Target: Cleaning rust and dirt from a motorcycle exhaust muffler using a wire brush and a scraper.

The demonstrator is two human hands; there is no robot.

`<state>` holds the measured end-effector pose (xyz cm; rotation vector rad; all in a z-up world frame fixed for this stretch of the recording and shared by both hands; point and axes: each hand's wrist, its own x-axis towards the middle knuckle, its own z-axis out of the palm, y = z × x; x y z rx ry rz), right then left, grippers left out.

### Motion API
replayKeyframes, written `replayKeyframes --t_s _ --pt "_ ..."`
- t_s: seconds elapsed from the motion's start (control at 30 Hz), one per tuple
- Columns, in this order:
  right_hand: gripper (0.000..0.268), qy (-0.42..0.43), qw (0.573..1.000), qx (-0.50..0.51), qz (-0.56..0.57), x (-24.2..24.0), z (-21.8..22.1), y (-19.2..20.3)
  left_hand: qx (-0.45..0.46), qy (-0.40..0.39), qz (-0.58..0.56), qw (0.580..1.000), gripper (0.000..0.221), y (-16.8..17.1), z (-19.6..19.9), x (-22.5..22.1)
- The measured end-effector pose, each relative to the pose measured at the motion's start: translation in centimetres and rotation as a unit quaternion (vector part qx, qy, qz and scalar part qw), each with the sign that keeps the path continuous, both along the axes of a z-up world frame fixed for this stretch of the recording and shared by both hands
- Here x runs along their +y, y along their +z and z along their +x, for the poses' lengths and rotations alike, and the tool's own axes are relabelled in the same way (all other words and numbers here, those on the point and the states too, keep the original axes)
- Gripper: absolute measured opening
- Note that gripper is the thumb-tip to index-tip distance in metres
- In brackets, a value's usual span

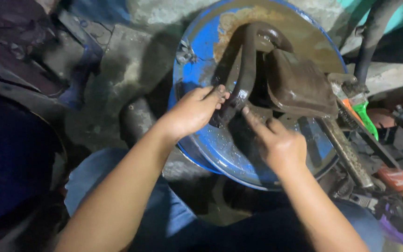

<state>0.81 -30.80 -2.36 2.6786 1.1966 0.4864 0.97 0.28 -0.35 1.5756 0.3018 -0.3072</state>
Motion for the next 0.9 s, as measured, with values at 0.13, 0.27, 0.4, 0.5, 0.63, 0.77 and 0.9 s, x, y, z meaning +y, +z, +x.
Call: replayKeyframes --t_s 0.13,0.27,0.4,0.5,0.63,0.77,0.9 --pt "0.073 0.017 0.999 0.027 0.022 0.8 -0.6 -0.9 0.006 0.020 -0.005 1.000 0.057 0.9 -0.6 0.2" --pt "0.074 -0.009 1.000 -0.016 0.020 0.2 0.7 -0.2 0.001 0.016 -0.019 1.000 0.060 0.3 -0.5 0.0" --pt "0.076 0.008 0.998 0.024 0.051 1.2 -0.1 -0.3 -0.007 0.023 -0.040 0.999 0.064 0.3 -0.7 0.4" --pt "0.062 0.033 0.998 0.040 0.034 2.0 -0.6 0.6 0.006 0.006 -0.042 0.999 0.064 0.5 -0.5 0.4" --pt "0.067 -0.027 0.999 0.000 0.035 2.4 -0.9 1.5 0.010 0.020 -0.070 0.997 0.070 0.7 -0.7 0.2" --pt "0.066 -0.033 0.997 0.037 -0.055 5.2 -3.0 5.5 0.012 0.015 -0.079 0.997 0.082 0.6 -0.3 0.4" --pt "0.069 -0.066 0.994 -0.040 -0.076 6.3 -1.7 7.8 0.019 0.035 -0.080 0.996 0.087 0.6 -0.7 0.8"
